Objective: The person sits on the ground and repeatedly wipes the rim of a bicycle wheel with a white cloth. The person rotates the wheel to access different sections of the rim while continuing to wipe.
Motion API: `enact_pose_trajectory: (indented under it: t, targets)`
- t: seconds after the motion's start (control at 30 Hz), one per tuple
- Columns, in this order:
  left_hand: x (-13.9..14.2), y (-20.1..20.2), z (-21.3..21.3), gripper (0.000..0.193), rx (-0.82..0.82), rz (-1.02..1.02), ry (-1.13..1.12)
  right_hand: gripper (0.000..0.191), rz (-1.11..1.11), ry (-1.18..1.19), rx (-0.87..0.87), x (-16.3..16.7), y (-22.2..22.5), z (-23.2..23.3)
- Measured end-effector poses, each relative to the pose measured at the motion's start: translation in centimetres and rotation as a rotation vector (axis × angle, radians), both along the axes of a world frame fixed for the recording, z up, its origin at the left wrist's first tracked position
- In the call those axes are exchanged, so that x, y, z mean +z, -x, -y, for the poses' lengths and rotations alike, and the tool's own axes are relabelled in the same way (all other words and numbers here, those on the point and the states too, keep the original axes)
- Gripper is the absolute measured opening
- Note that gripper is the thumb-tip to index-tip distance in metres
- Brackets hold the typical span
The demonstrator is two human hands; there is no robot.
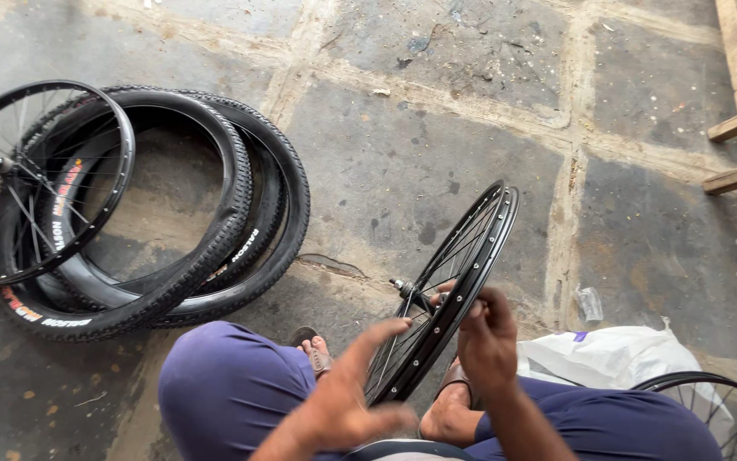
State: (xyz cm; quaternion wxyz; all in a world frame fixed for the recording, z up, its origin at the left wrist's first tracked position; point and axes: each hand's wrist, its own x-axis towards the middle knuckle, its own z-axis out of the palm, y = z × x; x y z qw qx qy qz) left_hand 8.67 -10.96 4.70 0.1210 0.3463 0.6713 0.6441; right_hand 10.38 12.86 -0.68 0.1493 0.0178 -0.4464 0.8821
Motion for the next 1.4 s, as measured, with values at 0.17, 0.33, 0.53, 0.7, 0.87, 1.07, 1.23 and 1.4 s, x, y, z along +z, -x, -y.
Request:
enact_pose_trajectory:
  t: [0.17, 0.33, 0.53, 0.7, 0.87, 1.07, 1.23, 1.4]
  targets:
    - [0.5, -1.7, -2.0, 0.078, 0.043, 0.053, 0.034, 0.015, 0.189, 0.250, 0.051, -1.2, 3.1, -2.1]
    - [2.4, 0.8, -4.0, 0.084, 0.117, 0.278, 0.256, 0.013, 0.020, -0.059, -0.205, -1.1, 2.9, -2.6]
    - [3.3, 1.3, -4.9, 0.093, 0.163, 0.039, 0.249, 0.022, 0.087, -0.208, -0.037, -1.3, 1.0, -0.5]
    - [2.8, 1.0, -4.9, 0.103, 0.186, 0.104, 0.307, 0.027, 0.113, -0.092, 0.170, -0.5, 2.9, -0.9]
    - [3.0, 1.2, -4.4, 0.105, 0.205, 0.148, 0.332, 0.029, 0.178, -0.003, 0.349, -0.1, 3.7, -1.4]
    - [2.4, 1.7, -4.0, 0.105, 0.183, 0.206, 0.330, 0.018, 0.007, -0.136, 0.257, -1.1, 3.2, -1.4]
    - [1.8, 1.6, -4.2, 0.105, 0.186, 0.148, 0.339, 0.025, 0.145, -0.168, 0.318, 0.0, 4.5, -1.3]
    - [1.8, 1.4, -3.8, 0.106, 0.243, 0.155, 0.271, 0.035, 0.233, 0.001, 0.400, 1.8, 4.6, -0.2]
